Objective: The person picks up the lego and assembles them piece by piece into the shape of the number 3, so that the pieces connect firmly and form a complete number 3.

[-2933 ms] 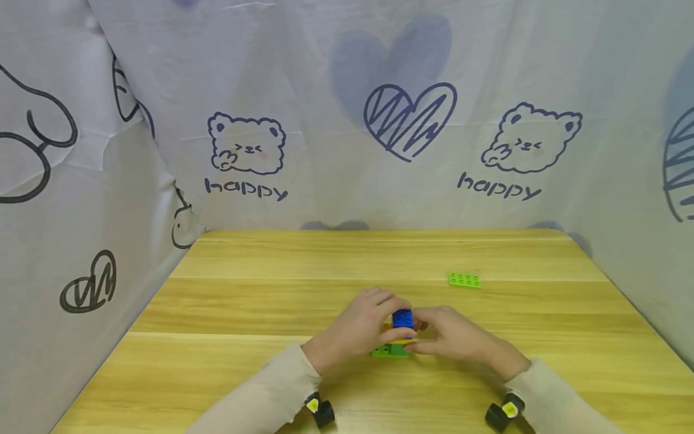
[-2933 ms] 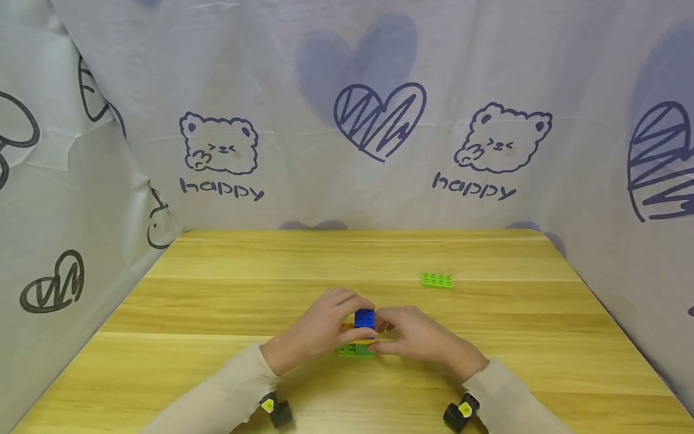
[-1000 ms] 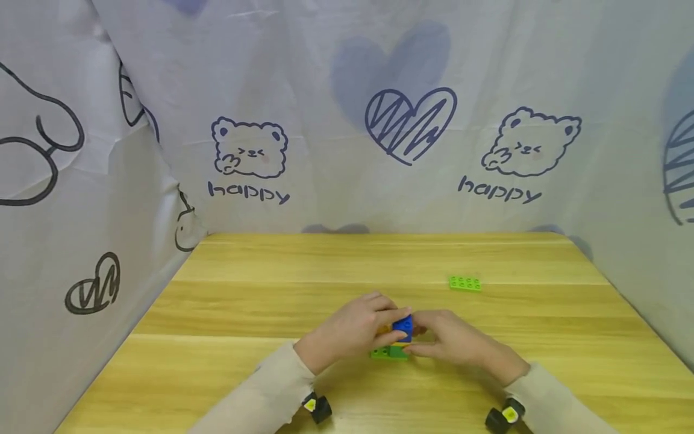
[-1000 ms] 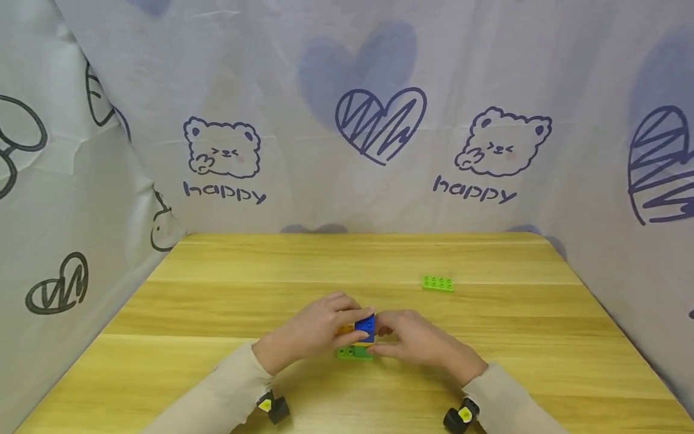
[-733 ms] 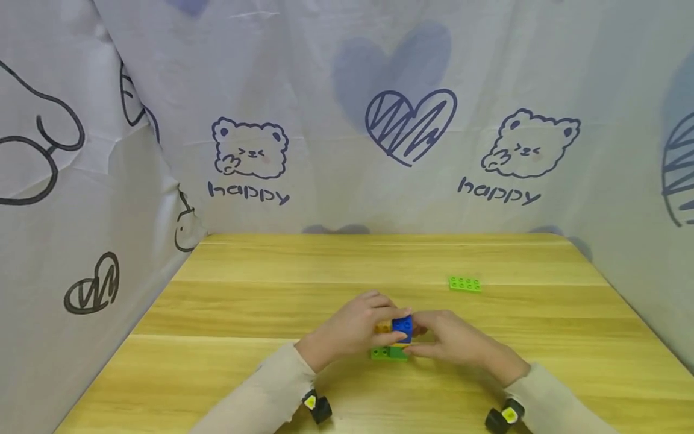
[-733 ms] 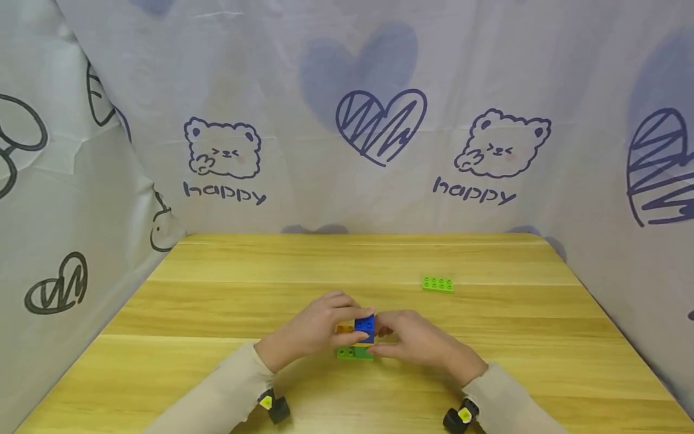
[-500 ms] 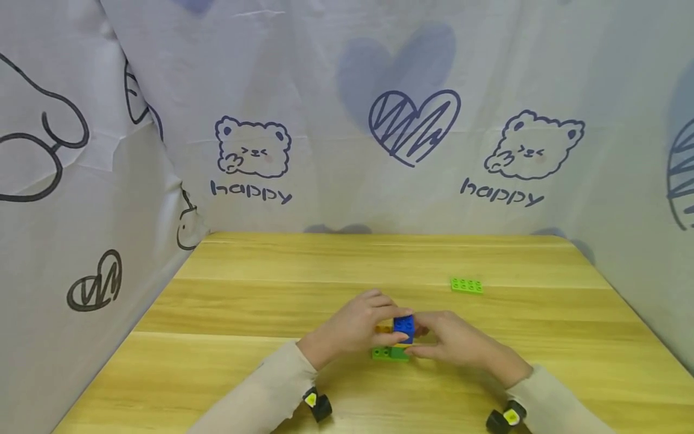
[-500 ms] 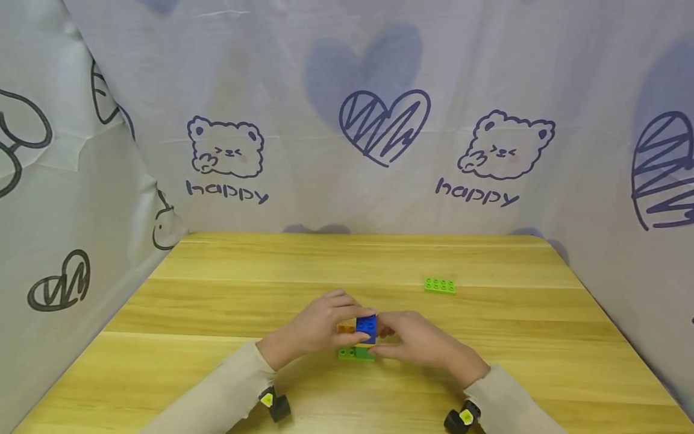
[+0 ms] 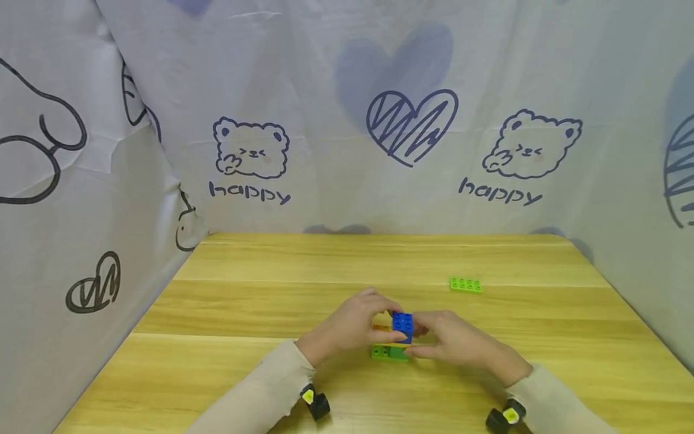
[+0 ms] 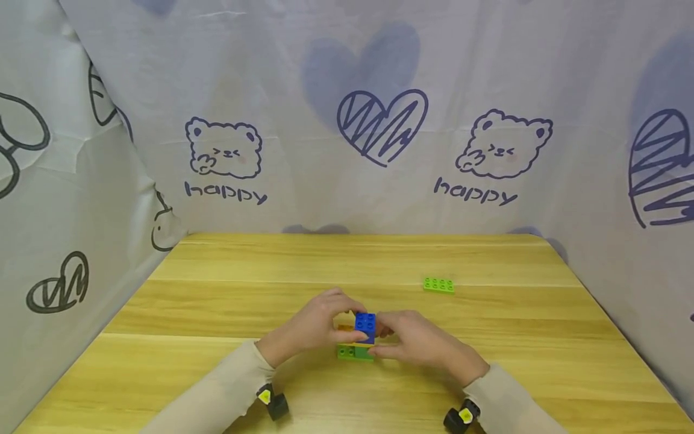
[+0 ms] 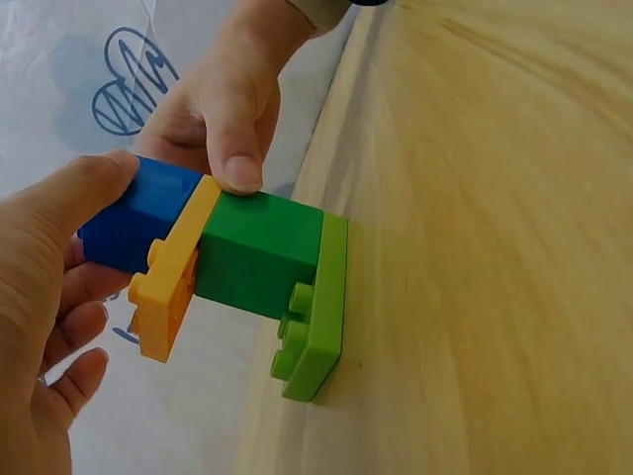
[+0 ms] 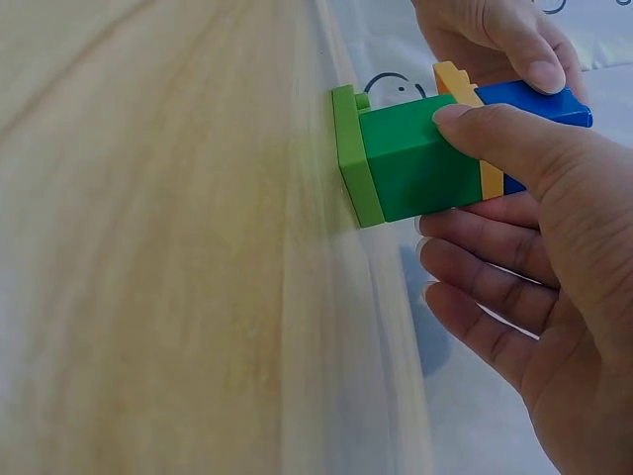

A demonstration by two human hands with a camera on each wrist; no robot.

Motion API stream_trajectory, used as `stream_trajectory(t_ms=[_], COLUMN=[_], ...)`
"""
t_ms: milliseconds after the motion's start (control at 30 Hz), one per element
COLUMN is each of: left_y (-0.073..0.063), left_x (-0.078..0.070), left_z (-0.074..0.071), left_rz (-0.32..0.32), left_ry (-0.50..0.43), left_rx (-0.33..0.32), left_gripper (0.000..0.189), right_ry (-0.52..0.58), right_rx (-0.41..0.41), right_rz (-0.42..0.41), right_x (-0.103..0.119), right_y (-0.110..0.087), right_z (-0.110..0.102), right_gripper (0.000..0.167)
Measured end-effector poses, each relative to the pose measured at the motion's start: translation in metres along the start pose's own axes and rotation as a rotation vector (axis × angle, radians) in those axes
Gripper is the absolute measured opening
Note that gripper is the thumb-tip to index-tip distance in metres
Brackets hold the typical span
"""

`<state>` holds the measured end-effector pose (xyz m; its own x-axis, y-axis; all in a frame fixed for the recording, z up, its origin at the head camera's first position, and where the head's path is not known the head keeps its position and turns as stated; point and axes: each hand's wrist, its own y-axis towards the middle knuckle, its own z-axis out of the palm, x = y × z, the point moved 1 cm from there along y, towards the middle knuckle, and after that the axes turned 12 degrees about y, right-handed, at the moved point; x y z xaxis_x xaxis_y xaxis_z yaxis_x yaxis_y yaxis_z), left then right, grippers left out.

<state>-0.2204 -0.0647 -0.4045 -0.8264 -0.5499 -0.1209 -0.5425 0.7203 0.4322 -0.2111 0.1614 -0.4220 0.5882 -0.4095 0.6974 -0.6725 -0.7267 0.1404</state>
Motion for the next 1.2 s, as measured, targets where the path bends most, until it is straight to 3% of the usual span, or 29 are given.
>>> stream_trajectory(t_ms=[167,367,667,800,967,1200], left_y=[0.0,0.0,0.0,0.0,0.0,0.0], left_x=[-0.003,-0.004,-0.004,-0.003,-0.003,-0.002], left_z=[-0.001,-0.003,-0.002,-0.001,-0.001,-0.001], left_rz=[-0.088,-0.111,0.007,0.04,0.067,0.097], left_ry=[-0.054,-0.058,0.079,0.134,0.181,0.22], left_rx=[0.061,0.057,-0.026,-0.05,-0.074,-0.096], left_gripper=[0.038,0.037,0.039,0.04,0.042,0.042], right_ry=[-0.014,-0.015,-0.056,-0.114,-0.192,-0.239], right_rx=[0.004,0.019,0.019,-0.003,-0.048,-0.142], right_rz=[0.029,0.029,0.02,0.014,0.067,0.148], right_x=[-0.001,-0.003,-0.006,-0.009,-0.015,-0.025], right_y=[0.0,0.001,0.0,-0.001,-0.003,-0.006], right_z=[0.0,0.0,-0.005,-0.009,-0.016,-0.029], right_gripper=[0.033,0.034,0.036,0.045,0.06,0.049])
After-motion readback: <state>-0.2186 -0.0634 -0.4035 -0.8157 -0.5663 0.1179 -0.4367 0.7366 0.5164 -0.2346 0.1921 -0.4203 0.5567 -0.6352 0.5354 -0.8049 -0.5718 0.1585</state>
